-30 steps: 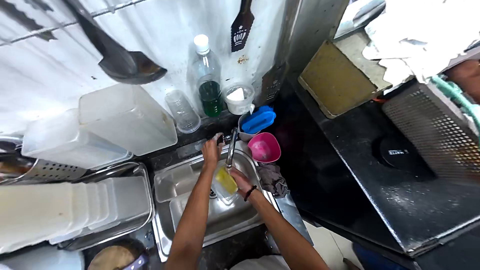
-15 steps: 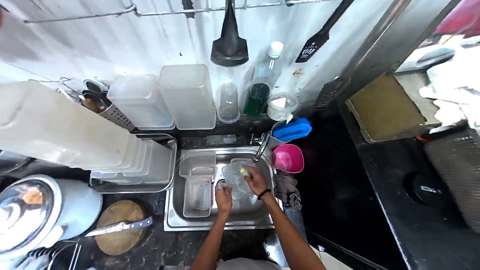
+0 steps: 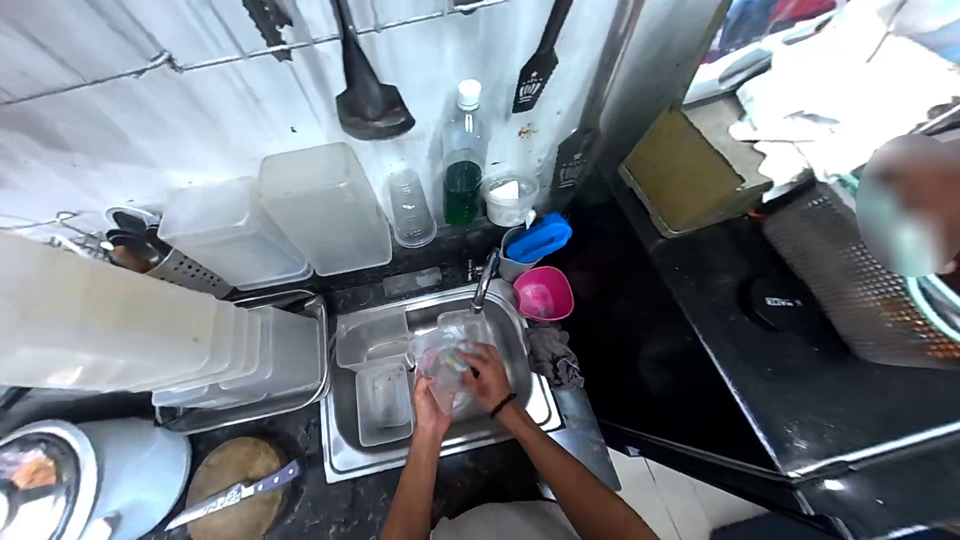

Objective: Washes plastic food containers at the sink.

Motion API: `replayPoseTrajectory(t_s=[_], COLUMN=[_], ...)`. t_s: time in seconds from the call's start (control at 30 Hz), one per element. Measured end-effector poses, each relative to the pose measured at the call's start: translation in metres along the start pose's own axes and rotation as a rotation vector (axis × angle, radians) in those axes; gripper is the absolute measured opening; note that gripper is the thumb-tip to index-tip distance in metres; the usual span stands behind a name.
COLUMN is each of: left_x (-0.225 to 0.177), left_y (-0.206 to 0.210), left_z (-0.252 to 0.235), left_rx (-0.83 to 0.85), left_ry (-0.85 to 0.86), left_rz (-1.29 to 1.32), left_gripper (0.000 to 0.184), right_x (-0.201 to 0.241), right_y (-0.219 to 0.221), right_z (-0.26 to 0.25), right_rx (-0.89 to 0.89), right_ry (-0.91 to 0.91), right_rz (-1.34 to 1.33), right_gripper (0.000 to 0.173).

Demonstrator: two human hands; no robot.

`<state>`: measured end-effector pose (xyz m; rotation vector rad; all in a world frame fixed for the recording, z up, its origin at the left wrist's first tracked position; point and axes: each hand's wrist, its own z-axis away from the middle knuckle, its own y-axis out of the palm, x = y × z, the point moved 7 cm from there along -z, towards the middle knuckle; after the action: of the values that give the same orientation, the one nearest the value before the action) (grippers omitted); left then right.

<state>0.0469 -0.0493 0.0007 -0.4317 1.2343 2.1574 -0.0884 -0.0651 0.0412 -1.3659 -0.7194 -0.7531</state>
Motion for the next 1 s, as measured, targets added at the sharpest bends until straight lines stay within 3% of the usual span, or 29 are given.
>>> replayPoseTrajectory(t_s=[0.1,0.17,0.23,0.33,0.43,0.53,0.67,0.83,0.93,1.0], left_x=[0.004,-0.001,-0.012,-0.018,-0.022,-0.022,-0.002,0.006,0.002,0.002], left_y=[0.012,0.02,0.027,0.022,0.008,0.007,0.027,0.017,0.024,0.025], left_z=[0.002,-0.002,-0.007,-0.013,-0.014,0.0,0.027,0.009,0.012,0.009], left_rx=[0.047,0.052,0.023,-0.009,0.097,0.077,-0.012,0.042,-0.017,-0.001], left_ry=[0.019,0.04,0.056,0.031,0.068,0.053,-0.057,-0.004,-0.073,-0.113], left_rz=[-0.012,0.017,-0.025,0.012,0.022,-0.087,-0.342,-0.341,-0.362,-0.405], left_gripper=[0.049,0.039,0.048,0.067,0.055,0.035,0.037,0.048,0.051,0.052], right_x=[0.002,0.016,0.032,0.046,0.041,0.025,0.013,0.031,0.011,0.014], right_y=[0.006,0.021,0.032,0.029,0.007,-0.025,-0.007,0.005,0.005,0.006], right_z=[-0.015,-0.014,-0.008,0.006,0.013,-0.012,-0.044,-0.041,-0.055,-0.053], right_rx=[-0.084,-0.053,-0.005,0.21,0.473,0.244,0.005,0.081,0.05,0.059], right_ry=[0.04,0.023,-0.031,-0.103,-0.149,0.008,0.173,0.031,0.093,0.079], right_rz=[-0.009,-0.103,-0.215,-0.263,-0.174,-0.171,-0.196,-0.319,-0.243,-0.329], right_gripper=[0.043,0.045,0.043,0.039,0.038,0.038,0.034,0.028,0.026,0.026])
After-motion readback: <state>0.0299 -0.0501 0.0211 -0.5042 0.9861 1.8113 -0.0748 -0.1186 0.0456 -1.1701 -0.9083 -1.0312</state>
